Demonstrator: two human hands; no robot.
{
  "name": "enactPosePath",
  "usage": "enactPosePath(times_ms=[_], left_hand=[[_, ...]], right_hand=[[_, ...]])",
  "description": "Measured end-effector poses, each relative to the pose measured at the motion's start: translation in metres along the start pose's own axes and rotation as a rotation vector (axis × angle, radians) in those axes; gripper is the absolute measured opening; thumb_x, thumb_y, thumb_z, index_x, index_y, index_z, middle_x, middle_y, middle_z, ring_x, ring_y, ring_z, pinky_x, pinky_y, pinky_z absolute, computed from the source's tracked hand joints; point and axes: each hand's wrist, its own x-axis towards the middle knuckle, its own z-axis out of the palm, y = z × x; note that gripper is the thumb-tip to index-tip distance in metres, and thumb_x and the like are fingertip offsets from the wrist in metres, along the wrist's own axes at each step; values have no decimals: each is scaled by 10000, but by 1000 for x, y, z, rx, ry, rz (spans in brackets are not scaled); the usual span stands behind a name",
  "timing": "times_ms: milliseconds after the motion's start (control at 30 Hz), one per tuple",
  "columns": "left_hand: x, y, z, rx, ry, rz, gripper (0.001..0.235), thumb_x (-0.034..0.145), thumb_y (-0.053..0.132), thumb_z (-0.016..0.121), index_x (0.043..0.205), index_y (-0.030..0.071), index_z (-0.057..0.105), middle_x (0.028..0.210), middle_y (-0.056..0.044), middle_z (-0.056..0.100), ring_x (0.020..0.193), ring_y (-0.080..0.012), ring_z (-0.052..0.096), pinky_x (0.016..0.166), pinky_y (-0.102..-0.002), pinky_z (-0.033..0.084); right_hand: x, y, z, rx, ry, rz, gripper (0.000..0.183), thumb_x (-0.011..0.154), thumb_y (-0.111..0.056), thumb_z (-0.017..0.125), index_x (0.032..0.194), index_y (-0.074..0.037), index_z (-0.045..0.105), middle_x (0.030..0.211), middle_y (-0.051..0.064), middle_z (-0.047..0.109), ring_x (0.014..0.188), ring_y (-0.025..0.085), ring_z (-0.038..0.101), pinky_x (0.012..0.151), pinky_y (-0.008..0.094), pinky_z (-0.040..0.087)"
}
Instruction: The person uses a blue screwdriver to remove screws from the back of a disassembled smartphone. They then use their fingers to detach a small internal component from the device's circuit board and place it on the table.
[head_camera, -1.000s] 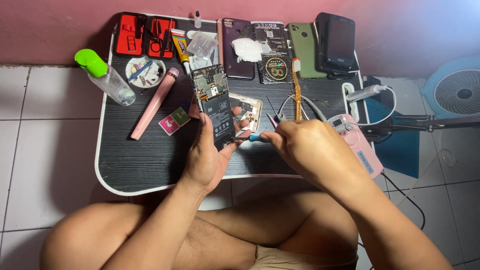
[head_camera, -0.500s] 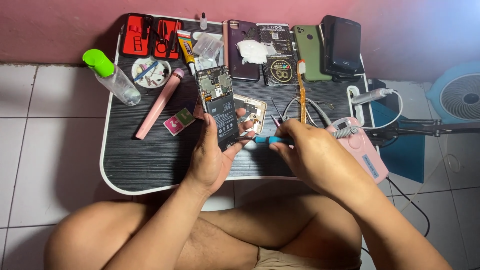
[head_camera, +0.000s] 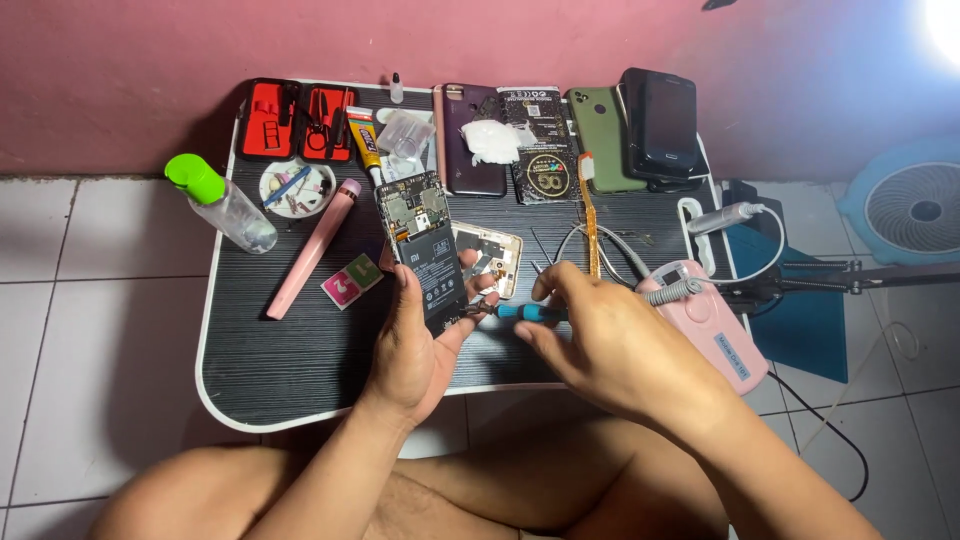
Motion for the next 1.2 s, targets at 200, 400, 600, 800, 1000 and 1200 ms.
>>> enactPosePath(times_ms=[200,400,600,800,1000,1200], left_hand=[[2,-2,0,12,-9,15,561,1034,547,289,1535,296,324,1389,-139,568,1205,-307,630,1129,-514,488],[2,-4,-1,18,-25,30,555,1037,549,292,1520,282,351,1382,-143,574,1199,-302,630,1128,-511,489],[3,-4,-2,17,-17,23,541,1036,551,279,1536,346,291,1382,-130,558,1205,-295,616,1135,-506,483],[4,-6,-7,16,-60,49,527,1049,551,287,1525,325,303,1381,-138,553,1205,-298,617,1131,-514,485],[3,-7,-6,14,-42,44,524,1046,546,306,1513,311,334,1390,-155,568,1205,-305,627,1130,-522,490],[3,-7,-4,45,-43,45,535,1048,543,297,1514,285,341,1398,-149,559,1213,-292,622,1119,-502,505]], right_hand=[[1,11,17,-78,55,113,376,1020,-443,544,882,-146,730,790,154,773,791,400,762,715,469,617],[2,16,26,22,131,-14,232,930,-266,685,1131,-151,687,947,160,772,896,403,762,752,484,621],[0,15,27,123,159,-20,321,846,-290,788,1116,-161,673,949,135,766,738,347,772,665,463,614],[9,23,38,-37,255,-57,255,994,-364,659,942,-125,734,820,139,717,809,396,737,697,485,595],[5,16,28,46,264,-138,223,858,-268,787,1025,-165,683,896,90,709,817,354,752,678,442,604],[12,19,37,-4,318,-125,224,934,-344,739,955,-122,718,818,96,687,761,339,737,645,410,595]])
